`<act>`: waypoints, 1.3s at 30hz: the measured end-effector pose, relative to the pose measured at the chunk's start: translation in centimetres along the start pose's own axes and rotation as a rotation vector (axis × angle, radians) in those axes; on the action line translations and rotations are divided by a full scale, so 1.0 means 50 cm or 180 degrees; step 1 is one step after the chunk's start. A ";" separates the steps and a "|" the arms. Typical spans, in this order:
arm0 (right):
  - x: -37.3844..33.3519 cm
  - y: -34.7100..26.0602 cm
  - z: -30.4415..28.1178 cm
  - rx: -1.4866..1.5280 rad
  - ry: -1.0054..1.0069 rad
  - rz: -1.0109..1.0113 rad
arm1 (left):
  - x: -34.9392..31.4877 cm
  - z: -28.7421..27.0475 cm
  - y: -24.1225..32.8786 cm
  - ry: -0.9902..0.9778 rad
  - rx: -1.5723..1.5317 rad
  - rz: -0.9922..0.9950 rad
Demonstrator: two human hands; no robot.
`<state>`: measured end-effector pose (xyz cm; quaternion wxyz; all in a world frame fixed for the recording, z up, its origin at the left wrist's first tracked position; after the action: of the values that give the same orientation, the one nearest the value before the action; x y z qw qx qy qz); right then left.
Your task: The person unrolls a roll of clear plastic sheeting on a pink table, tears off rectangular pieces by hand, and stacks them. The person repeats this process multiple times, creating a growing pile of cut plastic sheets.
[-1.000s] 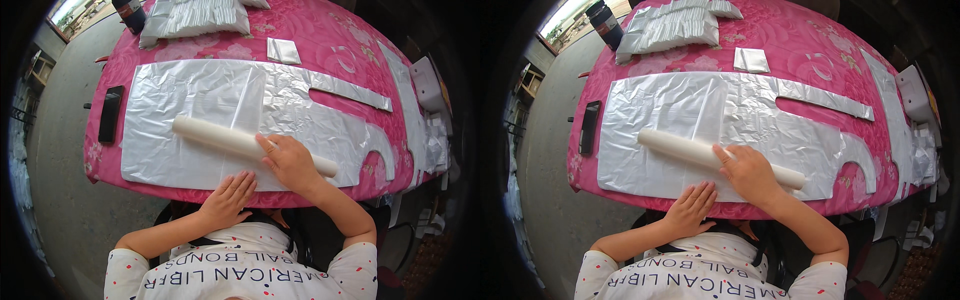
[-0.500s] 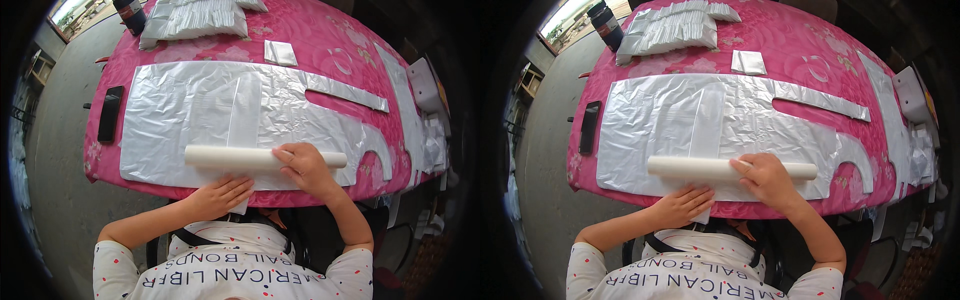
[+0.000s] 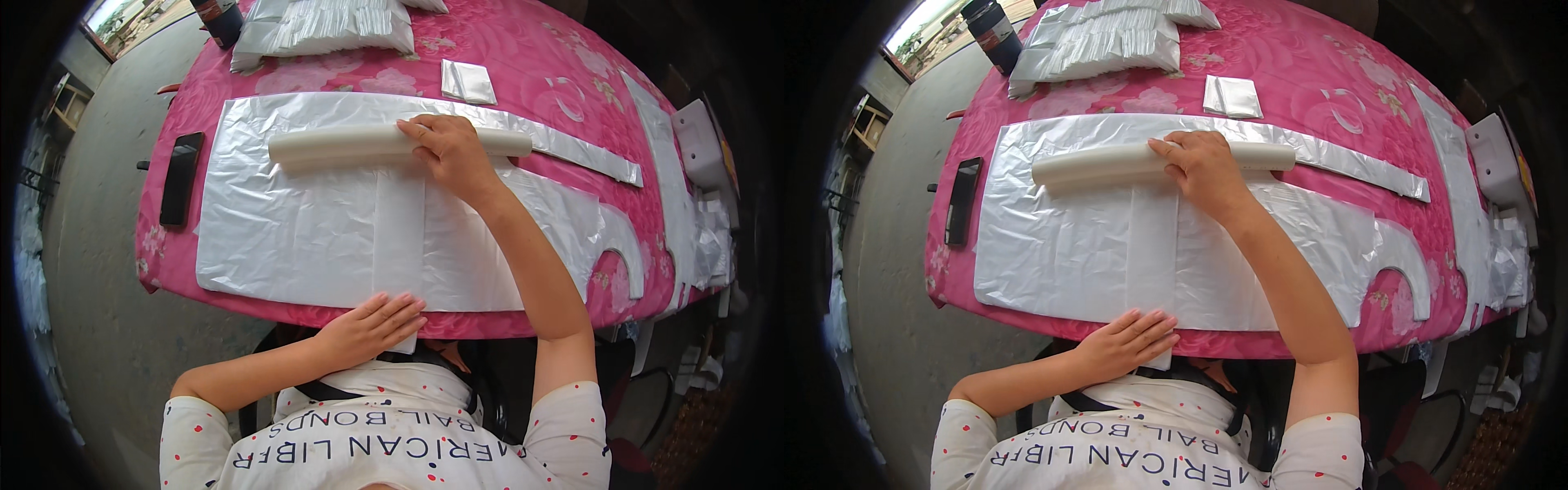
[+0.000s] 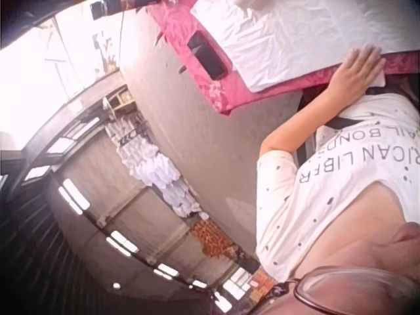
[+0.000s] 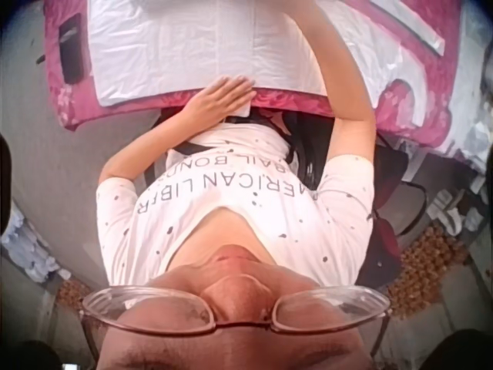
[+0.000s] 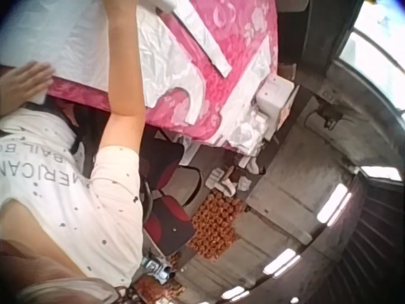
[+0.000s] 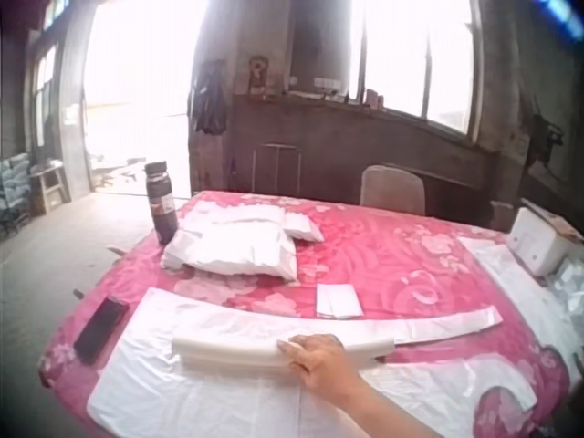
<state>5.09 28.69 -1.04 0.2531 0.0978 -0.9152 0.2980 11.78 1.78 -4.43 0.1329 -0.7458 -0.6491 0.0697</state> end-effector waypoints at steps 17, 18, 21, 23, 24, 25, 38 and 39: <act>-0.195 -0.205 -0.015 0.1096 -0.1395 0.0062 | -0.021 -0.012 -0.056 0.0899 -0.1548 -0.0513; -0.199 -0.211 -0.015 0.1022 -0.1330 0.0122 | -0.017 -0.013 -0.066 0.0938 -0.1489 -0.0551; -0.219 -0.211 0.003 0.0565 -0.0929 0.0072 | 0.000 -0.020 -0.088 0.0762 -0.1276 -0.0843; -0.218 -0.213 0.000 0.0402 -0.0785 -0.0025 | 0.009 -0.017 -0.095 0.0645 -0.1349 -0.1103; -0.217 -0.213 -0.001 0.0317 -0.0718 -0.0061 | 0.012 -0.020 -0.098 0.0694 -0.1451 -0.1159; -0.216 -0.209 0.000 0.0335 -0.0674 -0.0096 | 0.013 -0.019 -0.100 0.0729 -0.1430 -0.1175; -0.122 -0.147 -0.013 0.2409 -0.0903 0.3508 | 0.057 -0.045 -0.155 0.0606 -0.3895 -0.3185; -0.116 -0.143 -0.014 0.2408 -0.1001 0.3576 | 0.054 -0.041 -0.152 0.0829 -0.3176 -0.2921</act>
<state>12.67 23.53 -0.02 -0.1266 -0.2672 -0.6863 0.6645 5.52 5.15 -0.07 -0.1332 -0.3699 -0.8323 -0.3908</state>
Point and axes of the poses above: each hand's wrist, its own x-axis towards the middle knuckle, its own z-axis out of the palm, y = z × x, the point moved 1 cm from there along x, towards the middle knuckle, and after that the axes turned 12 degrees about x, right-handed, at the moved point
